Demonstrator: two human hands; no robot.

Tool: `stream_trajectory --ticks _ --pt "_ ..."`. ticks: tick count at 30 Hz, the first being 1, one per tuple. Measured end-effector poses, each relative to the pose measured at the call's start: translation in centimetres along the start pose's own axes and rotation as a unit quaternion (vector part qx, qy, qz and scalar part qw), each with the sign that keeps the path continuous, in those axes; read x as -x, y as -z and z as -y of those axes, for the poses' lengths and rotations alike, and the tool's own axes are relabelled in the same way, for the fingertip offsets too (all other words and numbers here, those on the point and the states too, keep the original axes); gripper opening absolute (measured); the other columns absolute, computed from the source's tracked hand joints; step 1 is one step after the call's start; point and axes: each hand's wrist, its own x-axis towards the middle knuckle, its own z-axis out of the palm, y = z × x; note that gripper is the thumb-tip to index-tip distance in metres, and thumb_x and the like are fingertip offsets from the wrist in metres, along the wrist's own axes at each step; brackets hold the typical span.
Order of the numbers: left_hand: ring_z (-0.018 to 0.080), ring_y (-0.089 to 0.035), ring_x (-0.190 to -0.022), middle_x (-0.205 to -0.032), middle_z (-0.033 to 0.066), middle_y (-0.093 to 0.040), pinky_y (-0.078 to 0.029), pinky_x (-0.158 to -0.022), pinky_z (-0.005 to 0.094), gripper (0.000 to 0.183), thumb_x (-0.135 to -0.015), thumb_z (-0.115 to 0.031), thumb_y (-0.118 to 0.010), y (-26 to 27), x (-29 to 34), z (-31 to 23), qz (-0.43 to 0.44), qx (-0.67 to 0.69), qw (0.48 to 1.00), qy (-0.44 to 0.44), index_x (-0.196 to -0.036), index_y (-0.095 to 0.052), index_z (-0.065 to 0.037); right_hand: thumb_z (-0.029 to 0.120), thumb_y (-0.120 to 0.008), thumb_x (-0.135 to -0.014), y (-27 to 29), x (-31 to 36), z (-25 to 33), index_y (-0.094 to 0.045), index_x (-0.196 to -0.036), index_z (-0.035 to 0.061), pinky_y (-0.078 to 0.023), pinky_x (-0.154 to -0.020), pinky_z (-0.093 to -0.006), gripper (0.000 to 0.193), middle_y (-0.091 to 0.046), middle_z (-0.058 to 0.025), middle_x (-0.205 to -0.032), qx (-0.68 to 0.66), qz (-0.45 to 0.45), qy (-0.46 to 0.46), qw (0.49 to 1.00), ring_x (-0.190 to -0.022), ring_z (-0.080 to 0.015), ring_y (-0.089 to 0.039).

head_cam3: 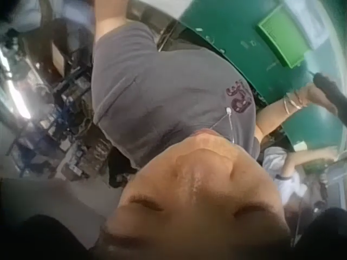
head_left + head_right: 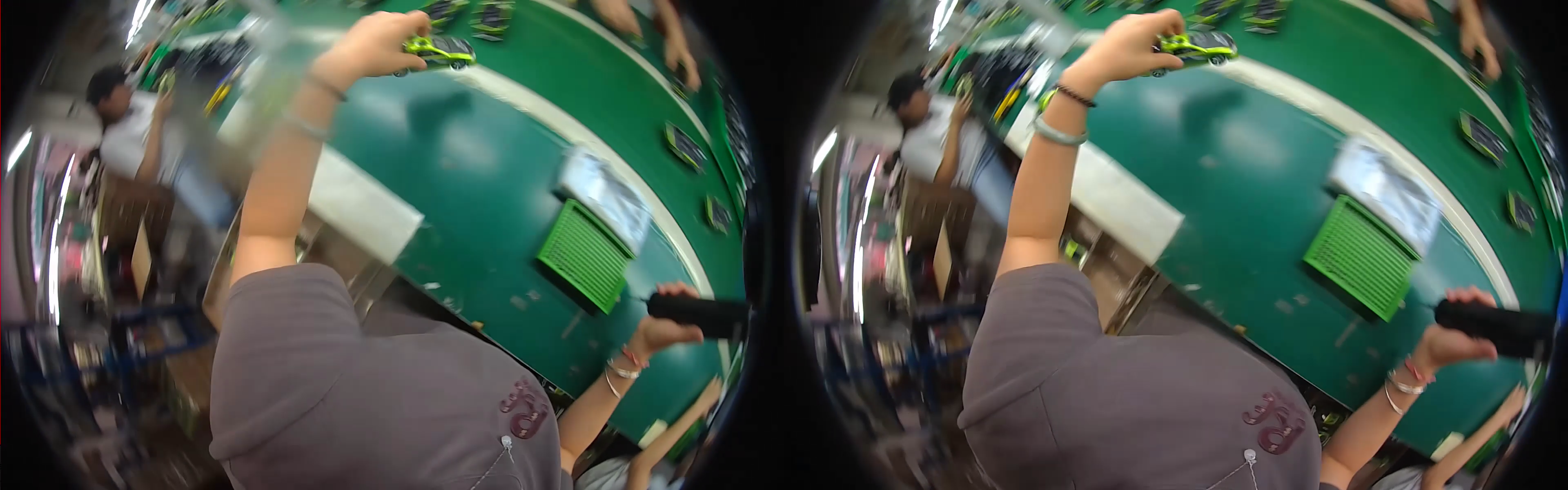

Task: The person assembles toy cars by taking car components from a conveyor belt, driving screws into their undersides using an electric screwdriver, and placing the assembled cars into a storage tray.

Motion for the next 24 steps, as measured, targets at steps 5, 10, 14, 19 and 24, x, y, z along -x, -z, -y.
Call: stream_trajectory --ticks 5,10,14,19,24 --pt "0.0152 -0.059 -0.077 -0.088 0.0075 -0.062 -0.048 -0.070 0.0287 0.036 -0.072 -0.022 -0.075 4.1 21.9 4.4 -0.140 0.019 0.951 0.275 -0.096 -0.054 -0.003 0.092 -0.039 -0.053 -1.3 -0.4 1.1 -0.052 -0.092 -0.0023 -0.044 -0.068 -0.0357 0.102 -0.048 -0.0114 -0.078 0.059 0.009 0.006 0.998 -0.070 -0.0225 -0.047" --pt "0.0109 -0.053 -0.061 -0.071 0.0039 -0.055 -0.045 -0.053 0.0262 0.036 -0.072 -0.025 -0.076 -1.9 39.3 8.6 -0.154 0.096 0.830 0.528 -0.090 -0.053 -0.004 0.092 -0.034 -0.055 -3.2 0.4 1.9 -0.049 -0.087 -0.0031 -0.045 -0.067 -0.0361 0.101 -0.047 -0.0115 -0.075 0.117 0.021 0.034 0.992 -0.067 -0.0233 -0.048" --pt "0.0101 -0.043 -0.049 -0.063 0.0008 -0.046 -0.037 -0.040 0.0270 0.034 -0.074 -0.028 -0.073 -8.6 41.4 8.3 -0.121 0.295 0.648 0.691 -0.089 -0.052 -0.007 0.092 -0.032 -0.056 -3.9 0.9 2.2 -0.047 -0.084 -0.0017 -0.045 -0.064 -0.0355 0.099 -0.047 -0.0112 -0.073 0.123 -0.004 0.033 0.992 -0.065 -0.0228 -0.047" --pt "0.0142 -0.052 -0.052 -0.069 0.0039 -0.052 -0.045 -0.044 0.0339 0.038 -0.078 -0.026 -0.068 -16.2 37.6 10.2 -0.213 0.471 0.556 0.651 -0.104 -0.048 -0.005 0.092 -0.034 -0.056 -3.3 1.0 2.2 -0.049 -0.085 -0.0003 -0.045 -0.063 -0.0352 0.098 -0.048 -0.0102 -0.073 0.094 -0.011 0.043 0.995 -0.064 -0.0222 -0.048" --pt "0.0364 -0.064 -0.078 -0.091 0.0234 -0.064 -0.052 -0.067 0.0448 0.039 -0.080 -0.034 -0.060 -24.1 31.9 13.0 -0.120 0.042 0.743 0.657 -0.099 -0.060 0.000 0.090 -0.037 -0.056 -1.1 0.3 1.8 -0.052 -0.091 0.0036 -0.045 -0.062 -0.0340 0.094 -0.049 -0.0093 -0.075 0.049 -0.019 0.038 0.998 -0.065 -0.0207 -0.048"
